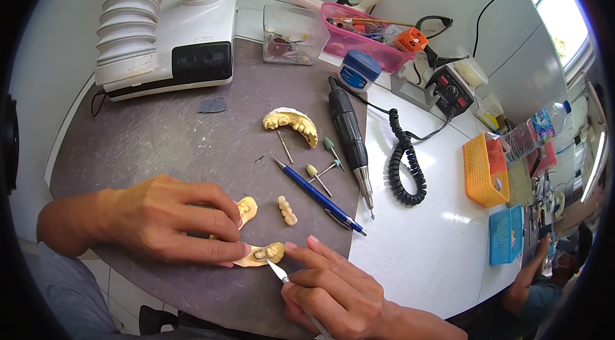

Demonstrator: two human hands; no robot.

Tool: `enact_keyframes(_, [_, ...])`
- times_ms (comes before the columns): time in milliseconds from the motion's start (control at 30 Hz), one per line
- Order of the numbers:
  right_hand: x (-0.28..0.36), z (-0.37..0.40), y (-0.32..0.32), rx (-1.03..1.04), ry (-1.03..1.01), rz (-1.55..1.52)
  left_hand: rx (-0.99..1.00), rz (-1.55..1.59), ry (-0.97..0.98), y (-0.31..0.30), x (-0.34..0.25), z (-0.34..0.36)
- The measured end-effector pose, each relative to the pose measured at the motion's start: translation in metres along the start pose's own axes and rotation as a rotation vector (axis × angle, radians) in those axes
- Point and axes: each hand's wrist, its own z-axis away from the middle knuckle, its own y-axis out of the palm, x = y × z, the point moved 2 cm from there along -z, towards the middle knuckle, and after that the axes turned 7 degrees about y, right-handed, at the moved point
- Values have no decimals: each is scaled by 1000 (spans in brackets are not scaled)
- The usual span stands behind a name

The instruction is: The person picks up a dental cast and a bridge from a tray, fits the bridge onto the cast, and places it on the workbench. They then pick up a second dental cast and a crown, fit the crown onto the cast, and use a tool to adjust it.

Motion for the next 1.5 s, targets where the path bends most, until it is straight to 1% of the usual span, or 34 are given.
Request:
enact_keyframes(167, [1, -1, 0, 9, 14, -1, 4, -19, 7, 0, -1, 0])
enact_keyframes(433, [4, 0, 2, 6, 28, 50, -49, -66, 55, 3, -6, -2])
enact_keyframes(533, [4, 1, 2, 11, 10, 86, -47, -87, 34, 3, -5, -2])
enact_keyframes(600, [2, 3, -1, -67, 46, 10, -42, -80, 25, 2, -6, -2])
enact_keyframes(733, [1, 1, -3, -69, 44, 10, -48, -58, 28, 2, -3, -2])
enact_keyframes(800, [3, -1, -3, -8, 40, 39, -43, -54, 25, 2, -3, -1])
enact_keyframes(1033, [2, 0, -3, -2, 32, 45, -42, -57, 26, 2, -2, -1])
enact_keyframes(1100, [-2, 2, -3, 93, 113, 47, -40, -57, 25, 2, -2, -2])
enact_keyframes(1133, [-1, 1, -2, 93, 112, 45, -36, -58, 24, 2, -2, -2])
enact_keyframes(1200, [3, -1, -1, 21, 29, 35, -36, -58, 24, 2, -2, -1])
enact_keyframes(1500, [1, -1, 0, 27, 40, 10, -31, -62, 24, 2, -2, 0])
